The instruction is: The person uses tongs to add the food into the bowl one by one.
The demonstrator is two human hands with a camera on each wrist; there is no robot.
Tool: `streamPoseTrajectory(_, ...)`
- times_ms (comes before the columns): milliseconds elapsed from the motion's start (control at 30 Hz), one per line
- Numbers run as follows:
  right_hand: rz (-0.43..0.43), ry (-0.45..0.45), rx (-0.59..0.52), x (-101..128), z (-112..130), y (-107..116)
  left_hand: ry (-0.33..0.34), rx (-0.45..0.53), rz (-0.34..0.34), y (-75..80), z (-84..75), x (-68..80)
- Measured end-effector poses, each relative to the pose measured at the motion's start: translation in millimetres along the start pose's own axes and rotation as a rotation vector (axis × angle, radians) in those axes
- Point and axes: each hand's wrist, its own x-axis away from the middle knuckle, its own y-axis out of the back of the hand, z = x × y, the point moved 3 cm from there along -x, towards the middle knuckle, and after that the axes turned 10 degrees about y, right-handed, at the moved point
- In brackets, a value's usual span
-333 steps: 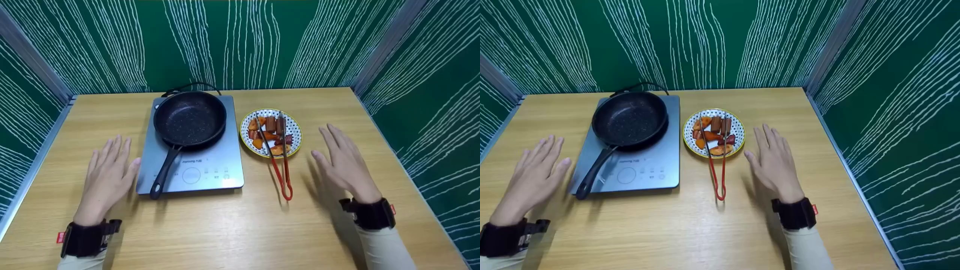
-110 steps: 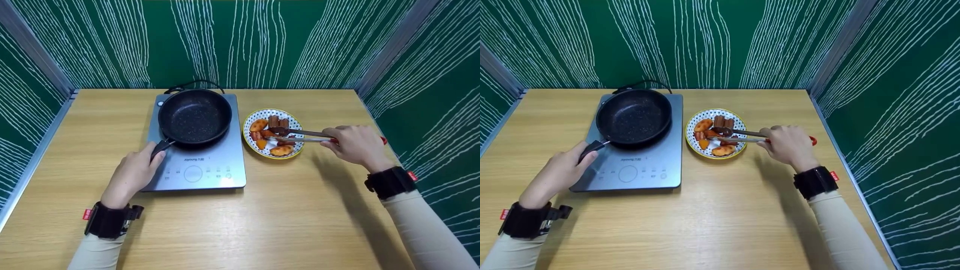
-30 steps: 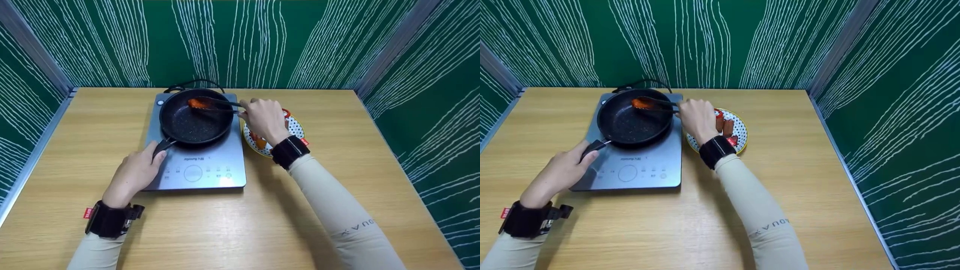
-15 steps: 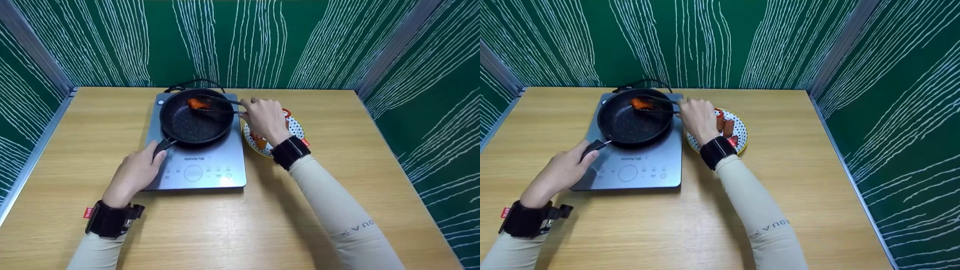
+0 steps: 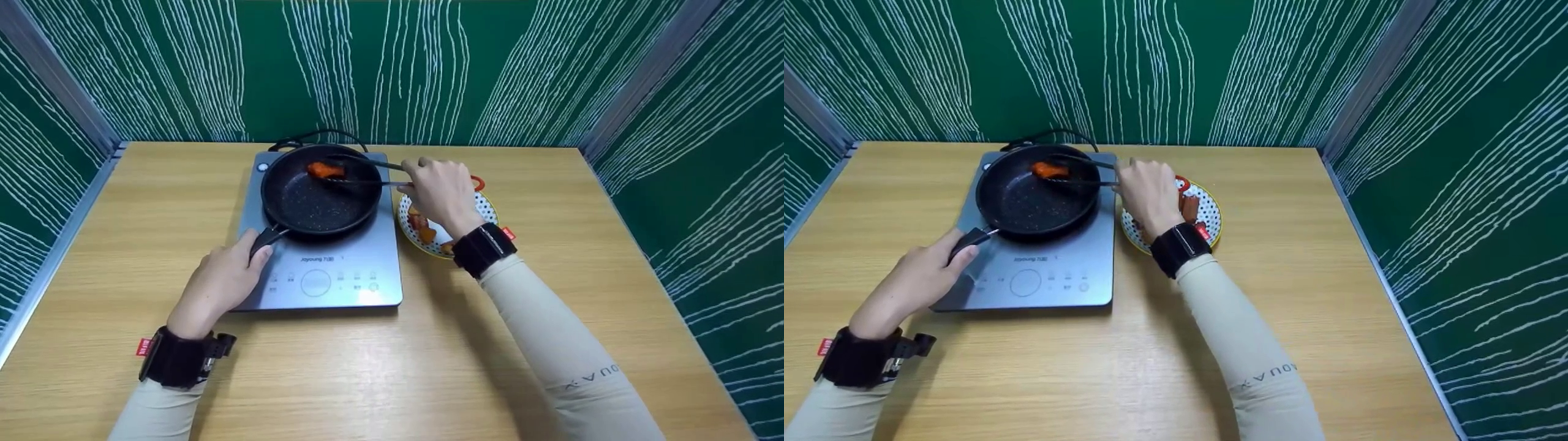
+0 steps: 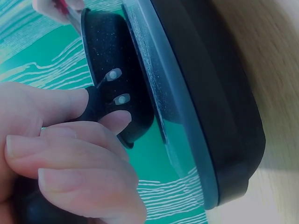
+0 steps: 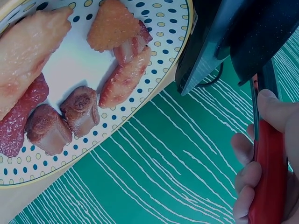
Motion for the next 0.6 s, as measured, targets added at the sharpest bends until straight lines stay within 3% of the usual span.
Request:
streamPoseTrajectory(300, -0.053, -0.030, -0.115, 20, -12, 15, 0.001, 0.003, 0.002, 0.2, -0.1, 0.4)
streamPoseTrajectory(600, -0.063, -0.151, -0.184, 74, -48, 35, -0.007, -0.021, -0.003, 1.0, -0.6, 0.9)
